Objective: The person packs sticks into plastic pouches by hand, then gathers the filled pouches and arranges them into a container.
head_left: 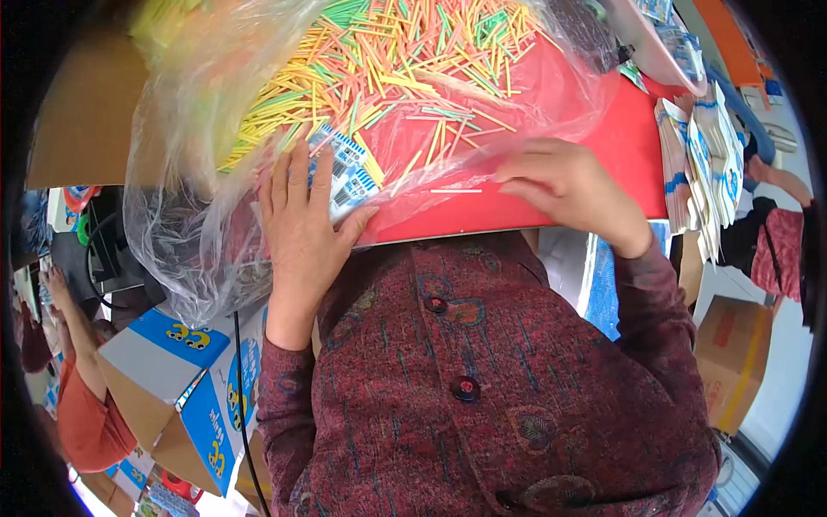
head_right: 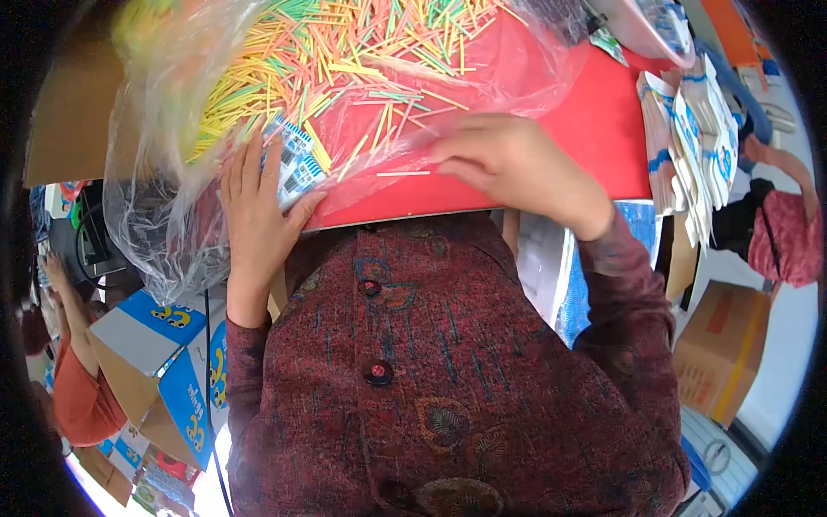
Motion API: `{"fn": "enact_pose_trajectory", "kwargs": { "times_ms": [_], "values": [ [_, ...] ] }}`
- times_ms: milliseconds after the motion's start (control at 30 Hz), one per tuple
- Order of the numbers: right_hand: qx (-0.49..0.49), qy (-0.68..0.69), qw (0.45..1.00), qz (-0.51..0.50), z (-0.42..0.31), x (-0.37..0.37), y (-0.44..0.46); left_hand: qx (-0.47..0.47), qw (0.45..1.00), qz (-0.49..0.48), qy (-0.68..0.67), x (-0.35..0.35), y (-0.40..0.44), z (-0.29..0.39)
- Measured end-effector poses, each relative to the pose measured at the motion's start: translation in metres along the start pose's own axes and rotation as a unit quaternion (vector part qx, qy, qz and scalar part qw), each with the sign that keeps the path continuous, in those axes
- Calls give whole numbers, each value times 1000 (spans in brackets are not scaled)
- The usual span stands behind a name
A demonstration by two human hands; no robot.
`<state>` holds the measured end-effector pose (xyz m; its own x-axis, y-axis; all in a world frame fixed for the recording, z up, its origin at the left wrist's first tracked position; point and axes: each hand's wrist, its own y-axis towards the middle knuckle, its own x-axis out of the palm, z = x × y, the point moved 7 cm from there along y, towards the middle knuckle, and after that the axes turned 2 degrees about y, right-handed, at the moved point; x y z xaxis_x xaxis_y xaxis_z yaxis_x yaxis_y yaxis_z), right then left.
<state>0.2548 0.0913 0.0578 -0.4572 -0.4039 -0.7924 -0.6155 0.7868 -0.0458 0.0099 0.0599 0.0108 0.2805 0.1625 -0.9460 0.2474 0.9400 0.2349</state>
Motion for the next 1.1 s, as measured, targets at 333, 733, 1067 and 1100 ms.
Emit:
{"fn": "enact_pose_trajectory", "kwargs": {
  "times_ms": [333,733,1067,1100],
  "values": [
    [-137,-100,984,62,-10,34,10,6,1000,0,13,2,-1,0],
    [-23,21,999,-36,15,22,16,-1,1000,-11,11,2,0,0],
    [-150,-93,981,75,1,18,24,-2,999,-31,20,-1,3,1],
    [-153,-125,978,68,2,24,24,-1,999,-31,23,-1,2,0]
  ]
}}
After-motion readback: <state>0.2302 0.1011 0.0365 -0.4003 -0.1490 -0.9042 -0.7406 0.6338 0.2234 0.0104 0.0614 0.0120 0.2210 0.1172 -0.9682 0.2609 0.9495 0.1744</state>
